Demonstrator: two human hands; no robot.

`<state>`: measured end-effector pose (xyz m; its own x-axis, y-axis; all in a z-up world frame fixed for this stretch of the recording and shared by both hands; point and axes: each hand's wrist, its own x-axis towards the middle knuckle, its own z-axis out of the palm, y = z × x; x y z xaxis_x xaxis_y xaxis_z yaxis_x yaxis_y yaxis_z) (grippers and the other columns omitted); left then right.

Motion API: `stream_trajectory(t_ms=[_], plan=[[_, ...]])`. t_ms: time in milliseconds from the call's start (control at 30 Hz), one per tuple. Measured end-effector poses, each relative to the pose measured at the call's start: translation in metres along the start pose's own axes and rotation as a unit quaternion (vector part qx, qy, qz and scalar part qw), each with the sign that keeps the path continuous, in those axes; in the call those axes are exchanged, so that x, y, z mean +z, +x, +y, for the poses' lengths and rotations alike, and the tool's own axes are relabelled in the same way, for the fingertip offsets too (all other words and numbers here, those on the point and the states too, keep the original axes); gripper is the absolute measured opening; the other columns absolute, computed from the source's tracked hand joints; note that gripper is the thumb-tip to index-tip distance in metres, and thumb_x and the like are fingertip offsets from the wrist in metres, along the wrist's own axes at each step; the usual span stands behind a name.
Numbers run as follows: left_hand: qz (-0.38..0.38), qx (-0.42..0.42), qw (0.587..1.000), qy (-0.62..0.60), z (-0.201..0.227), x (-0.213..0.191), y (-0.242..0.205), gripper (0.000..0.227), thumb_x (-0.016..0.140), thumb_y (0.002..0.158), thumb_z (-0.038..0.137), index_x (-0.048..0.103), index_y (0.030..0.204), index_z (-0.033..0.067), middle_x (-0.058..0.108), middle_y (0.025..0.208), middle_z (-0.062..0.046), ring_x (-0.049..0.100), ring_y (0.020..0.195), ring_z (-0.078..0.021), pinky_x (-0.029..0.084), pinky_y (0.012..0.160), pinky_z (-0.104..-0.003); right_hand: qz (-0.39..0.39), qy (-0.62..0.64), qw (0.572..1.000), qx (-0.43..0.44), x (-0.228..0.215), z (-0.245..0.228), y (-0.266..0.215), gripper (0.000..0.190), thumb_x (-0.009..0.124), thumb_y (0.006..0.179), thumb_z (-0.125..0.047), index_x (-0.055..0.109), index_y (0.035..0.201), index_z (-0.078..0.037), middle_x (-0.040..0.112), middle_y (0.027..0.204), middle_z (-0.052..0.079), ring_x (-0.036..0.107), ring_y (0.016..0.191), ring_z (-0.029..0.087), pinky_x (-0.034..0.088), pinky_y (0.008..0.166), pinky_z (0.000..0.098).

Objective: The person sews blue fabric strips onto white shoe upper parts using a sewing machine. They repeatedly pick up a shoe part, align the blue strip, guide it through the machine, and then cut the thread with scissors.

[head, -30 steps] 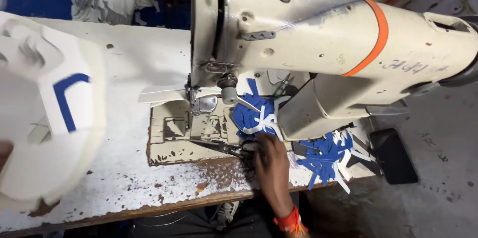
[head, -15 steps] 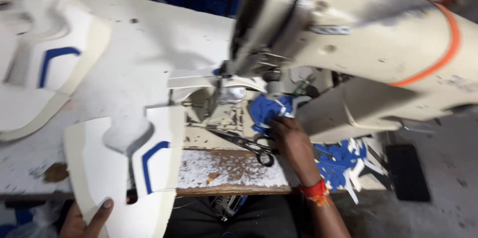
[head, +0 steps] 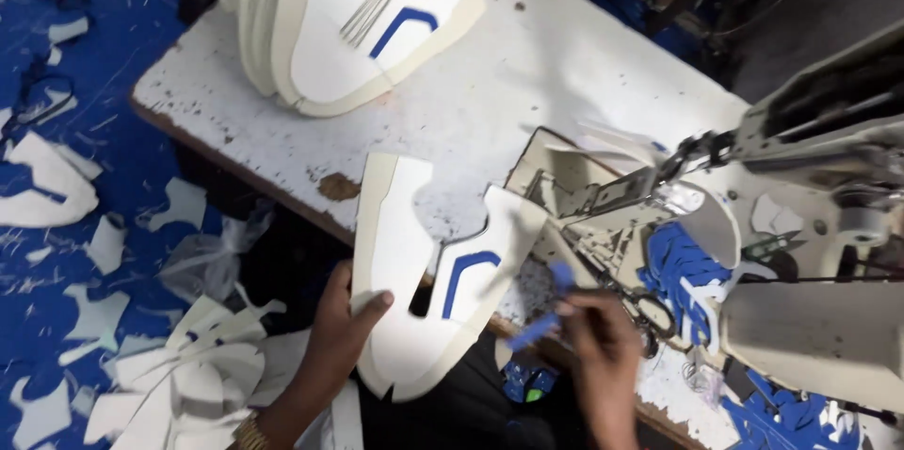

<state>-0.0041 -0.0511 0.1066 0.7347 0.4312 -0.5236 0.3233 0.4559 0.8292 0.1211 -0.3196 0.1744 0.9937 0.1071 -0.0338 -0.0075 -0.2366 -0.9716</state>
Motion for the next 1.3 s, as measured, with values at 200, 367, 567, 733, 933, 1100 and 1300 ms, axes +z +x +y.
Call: stream_trajectory(t_ms=[200, 367, 567, 733, 933, 1100, 1300], plan=[[-0.037, -0.022, 0.999, -0.016, 0.001, 0.003, -0.008, 0.044, 0.068, 0.092, 0.022, 0.060, 0.130, 0.0020, 0.072, 0.100, -0.012, 0.070, 0.086, -0.0183, 0.057, 0.073, -0.035, -0.203, 0.039, 0.978, 0.038, 0.076, -0.005, 0.006, 0.029, 0.067, 0.090, 0.004, 0.074, 0.118, -0.003, 0.075, 0.098, 0.006, 0.069, 0.083, 0.012, 0.060, 0.075, 0.0264], [-0.077, 0.010, 0.994, -0.077, -0.006, 0.009, -0.007, 0.044, 0.070, 0.092, 0.018, 0.058, 0.129, -0.0007, 0.071, 0.105, -0.011, 0.070, 0.094, -0.0159, 0.058, 0.078, -0.033, -0.285, 0.037, 0.958, -0.015, 0.118, -0.022, 0.023, 0.026, 0.066, 0.093, 0.005, 0.075, 0.116, -0.002, 0.073, 0.105, 0.004, 0.068, 0.087, 0.009, 0.060, 0.081, 0.0241], [-0.077, 0.012, 0.994, -0.075, 0.004, 0.013, -0.009, 0.044, 0.064, 0.095, 0.021, 0.055, 0.135, 0.0053, 0.071, 0.110, -0.009, 0.068, 0.098, -0.0137, 0.057, 0.081, -0.032, -0.326, -0.003, 0.945, 0.009, 0.132, -0.031, 0.027, 0.029, 0.061, 0.092, 0.009, 0.075, 0.115, -0.002, 0.071, 0.102, 0.004, 0.062, 0.072, 0.008, 0.055, 0.066, 0.0245], [-0.082, 0.023, 0.995, -0.055, 0.003, 0.013, -0.009, 0.047, 0.068, 0.093, 0.022, 0.055, 0.135, 0.0054, 0.071, 0.112, -0.008, 0.068, 0.101, -0.0127, 0.057, 0.084, -0.031, -0.328, -0.028, 0.944, 0.001, 0.132, -0.032, 0.029, 0.030, 0.060, 0.092, 0.010, 0.075, 0.116, -0.002, 0.070, 0.103, 0.004, 0.061, 0.071, 0.008, 0.053, 0.064, 0.0249], [-0.093, 0.045, 0.993, -0.051, 0.007, 0.013, -0.010, 0.049, 0.072, 0.090, 0.018, 0.056, 0.134, 0.0034, 0.070, 0.111, -0.008, 0.067, 0.101, -0.0128, 0.056, 0.084, -0.031, -0.327, -0.035, 0.944, -0.010, 0.132, -0.039, 0.027, 0.026, 0.060, 0.093, 0.008, 0.074, 0.114, -0.002, 0.069, 0.101, 0.004, 0.063, 0.073, 0.008, 0.054, 0.065, 0.0244], [-0.091, 0.043, 0.995, -0.022, 0.012, 0.016, -0.013, 0.050, 0.072, 0.088, 0.014, 0.054, 0.133, 0.0043, 0.069, 0.110, -0.007, 0.068, 0.100, -0.0129, 0.057, 0.082, -0.031, -0.332, -0.019, 0.942, -0.035, 0.130, -0.032, 0.027, 0.029, 0.059, 0.093, 0.010, 0.073, 0.115, -0.001, 0.067, 0.103, 0.004, 0.064, 0.079, 0.008, 0.054, 0.068, 0.0241], [-0.071, 0.059, 0.996, -0.009, 0.008, 0.018, -0.014, 0.042, 0.074, 0.088, 0.011, 0.057, 0.125, 0.0016, 0.068, 0.105, -0.009, 0.066, 0.093, -0.0131, 0.056, 0.079, -0.031, -0.309, -0.029, 0.949, -0.061, 0.121, -0.043, 0.025, 0.028, 0.059, 0.092, 0.010, 0.072, 0.115, 0.000, 0.068, 0.107, 0.005, 0.065, 0.083, 0.010, 0.055, 0.072, 0.0241]])
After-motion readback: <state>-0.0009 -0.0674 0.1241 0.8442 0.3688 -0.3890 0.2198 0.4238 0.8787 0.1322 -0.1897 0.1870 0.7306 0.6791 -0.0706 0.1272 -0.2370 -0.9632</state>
